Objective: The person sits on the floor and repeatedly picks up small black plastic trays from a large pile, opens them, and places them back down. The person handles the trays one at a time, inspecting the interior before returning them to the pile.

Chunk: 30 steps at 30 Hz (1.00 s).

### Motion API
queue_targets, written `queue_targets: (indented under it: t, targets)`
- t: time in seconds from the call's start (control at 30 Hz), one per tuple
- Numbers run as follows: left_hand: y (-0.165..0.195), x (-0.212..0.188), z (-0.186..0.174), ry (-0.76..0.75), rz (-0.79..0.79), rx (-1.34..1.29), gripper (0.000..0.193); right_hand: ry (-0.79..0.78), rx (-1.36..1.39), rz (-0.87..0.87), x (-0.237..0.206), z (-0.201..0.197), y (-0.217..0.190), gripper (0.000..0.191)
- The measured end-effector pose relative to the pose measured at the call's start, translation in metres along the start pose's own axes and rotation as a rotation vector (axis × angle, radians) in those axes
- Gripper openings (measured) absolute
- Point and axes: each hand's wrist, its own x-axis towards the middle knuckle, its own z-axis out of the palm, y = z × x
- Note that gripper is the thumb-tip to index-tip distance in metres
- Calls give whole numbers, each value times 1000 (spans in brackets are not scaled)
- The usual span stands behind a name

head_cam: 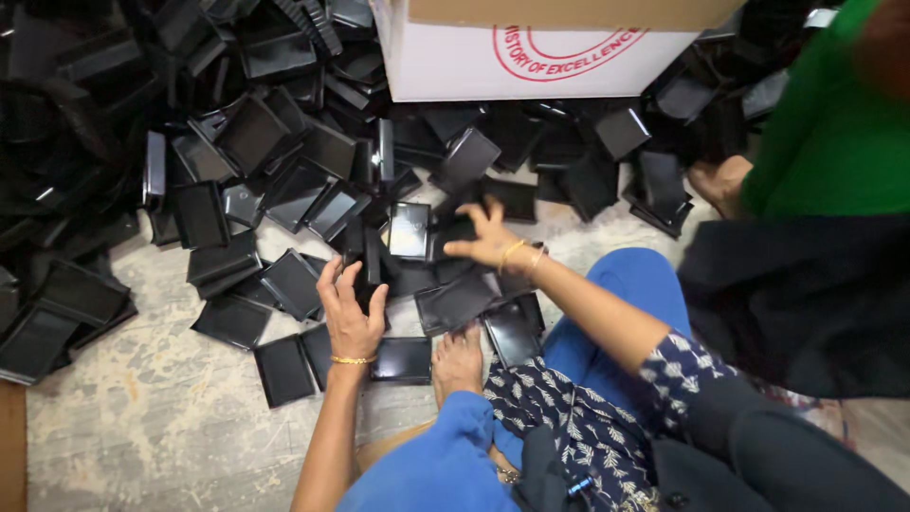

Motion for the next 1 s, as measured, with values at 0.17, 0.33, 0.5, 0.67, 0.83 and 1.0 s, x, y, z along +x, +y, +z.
queue_targets:
  t: [0.17,0.33,0.5,0.67,0.83,1.0]
  targets:
    - [-12,-5,-13,7,7,25,46,-57,-278,-176,-12,-30,-35,73]
    - [-22,1,-20,106,-16,-31,39,438,-551,-392,61,-81,-51,63]
    - [-26,19,-33,-19,-156,-65,50,478,-930,-329,76,-84,-9,41]
    - [-23,21,-40,-148,-96,-75,40,389,-983,-574,70,-73,21,37]
    - [-26,16,-28,-5,-113,-194,11,259,-598,-385,80,-76,15,71]
    - [-35,14,-26,136,-354,-453,15,374,-787,-408,64,-75,24,49]
